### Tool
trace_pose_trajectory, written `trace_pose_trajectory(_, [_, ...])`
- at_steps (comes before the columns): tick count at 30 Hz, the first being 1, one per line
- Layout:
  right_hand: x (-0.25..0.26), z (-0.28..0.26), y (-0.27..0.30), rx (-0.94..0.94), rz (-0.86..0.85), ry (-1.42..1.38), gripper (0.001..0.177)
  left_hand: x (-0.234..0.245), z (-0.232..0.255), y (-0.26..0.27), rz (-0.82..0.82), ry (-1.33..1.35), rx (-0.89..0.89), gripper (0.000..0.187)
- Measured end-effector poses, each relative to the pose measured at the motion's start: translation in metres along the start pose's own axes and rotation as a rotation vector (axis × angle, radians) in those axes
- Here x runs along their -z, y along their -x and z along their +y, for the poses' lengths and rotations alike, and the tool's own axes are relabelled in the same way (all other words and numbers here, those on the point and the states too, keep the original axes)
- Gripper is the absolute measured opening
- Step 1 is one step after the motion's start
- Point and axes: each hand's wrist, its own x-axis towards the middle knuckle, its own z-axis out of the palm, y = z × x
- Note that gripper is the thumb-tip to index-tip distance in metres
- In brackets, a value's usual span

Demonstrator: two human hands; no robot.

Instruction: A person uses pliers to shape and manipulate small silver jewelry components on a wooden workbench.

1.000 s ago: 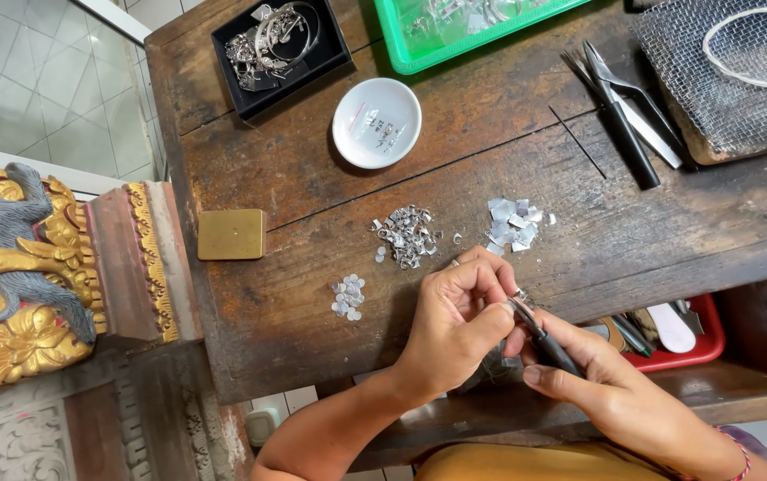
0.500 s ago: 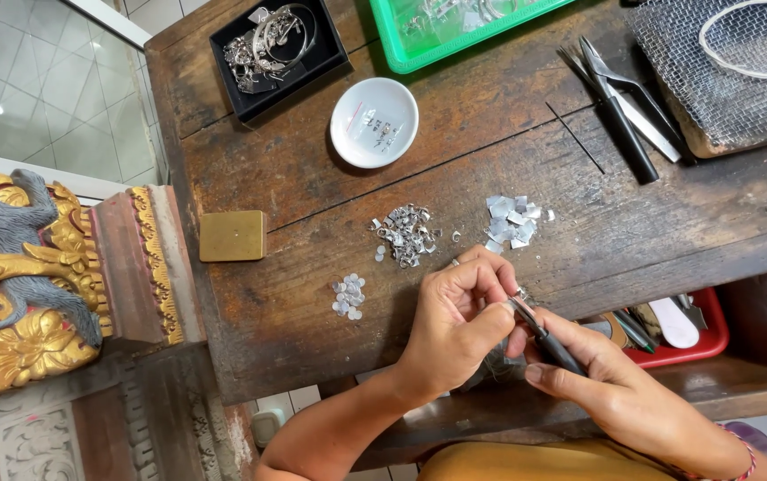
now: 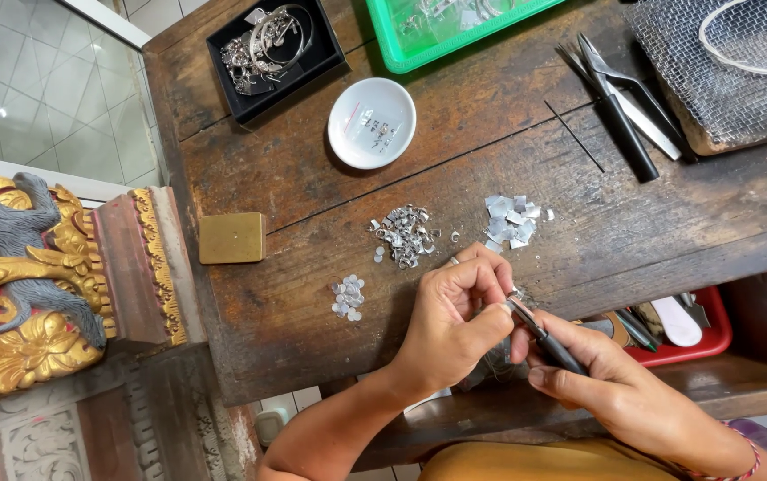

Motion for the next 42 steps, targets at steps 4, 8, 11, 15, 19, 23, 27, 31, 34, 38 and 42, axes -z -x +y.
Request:
trace_pose_trajectory(4, [0.002, 0.0, 0.0, -0.006, -0.003, 0.036, 0.011, 0.001, 0.002, -0.001, -0.012, -0.017, 0.005, 0.018])
trace_pose_trajectory(8, [0.004, 0.0, 0.001, -0.038, -0.016, 0.065, 0.012, 0.003, 0.004, -0.002, -0.036, -0.038, 0.014, 0.018])
trace_pose_trajectory(11, [0.006, -0.001, 0.001, -0.033, -0.024, 0.112, 0.01, 0.006, 0.005, -0.003, -0.064, -0.061, 0.014, 0.018])
trace_pose_trajectory(15, [0.002, 0.002, 0.0, 0.048, 0.05, 0.088, 0.01, 0.001, 0.007, -0.003, -0.044, -0.033, -0.047, 0.014])
trace_pose_trajectory(19, [0.002, 0.004, -0.001, 0.112, 0.143, 0.216, 0.006, -0.004, 0.0, 0.001, -0.02, 0.038, -0.035, 0.006])
trace_pose_trajectory(23, [0.0, 0.001, -0.001, 0.099, 0.14, 0.216, 0.007, -0.005, -0.007, 0.002, 0.018, 0.108, -0.045, 0.01])
trace_pose_trajectory(27, [-0.003, -0.002, -0.001, -0.04, 0.037, -0.101, 0.018, -0.003, -0.004, -0.001, 0.039, 0.06, -0.048, 0.019])
trace_pose_trajectory(31, [-0.003, -0.001, -0.003, -0.036, 0.037, -0.098, 0.02, 0.0, 0.0, -0.003, 0.026, 0.037, -0.05, 0.019])
trace_pose_trajectory(34, [-0.004, 0.001, -0.002, 0.01, 0.088, 0.063, 0.019, 0.0, -0.001, 0.0, 0.019, 0.049, -0.03, 0.019])
trace_pose_trajectory(38, [-0.005, -0.001, -0.003, 0.012, 0.087, 0.101, 0.016, 0.0, 0.0, 0.0, 0.028, 0.033, -0.016, 0.019])
trace_pose_trajectory(42, [-0.004, -0.005, -0.002, 0.023, 0.088, 0.153, 0.011, -0.002, 0.0, 0.0, 0.024, 0.047, -0.011, 0.019])
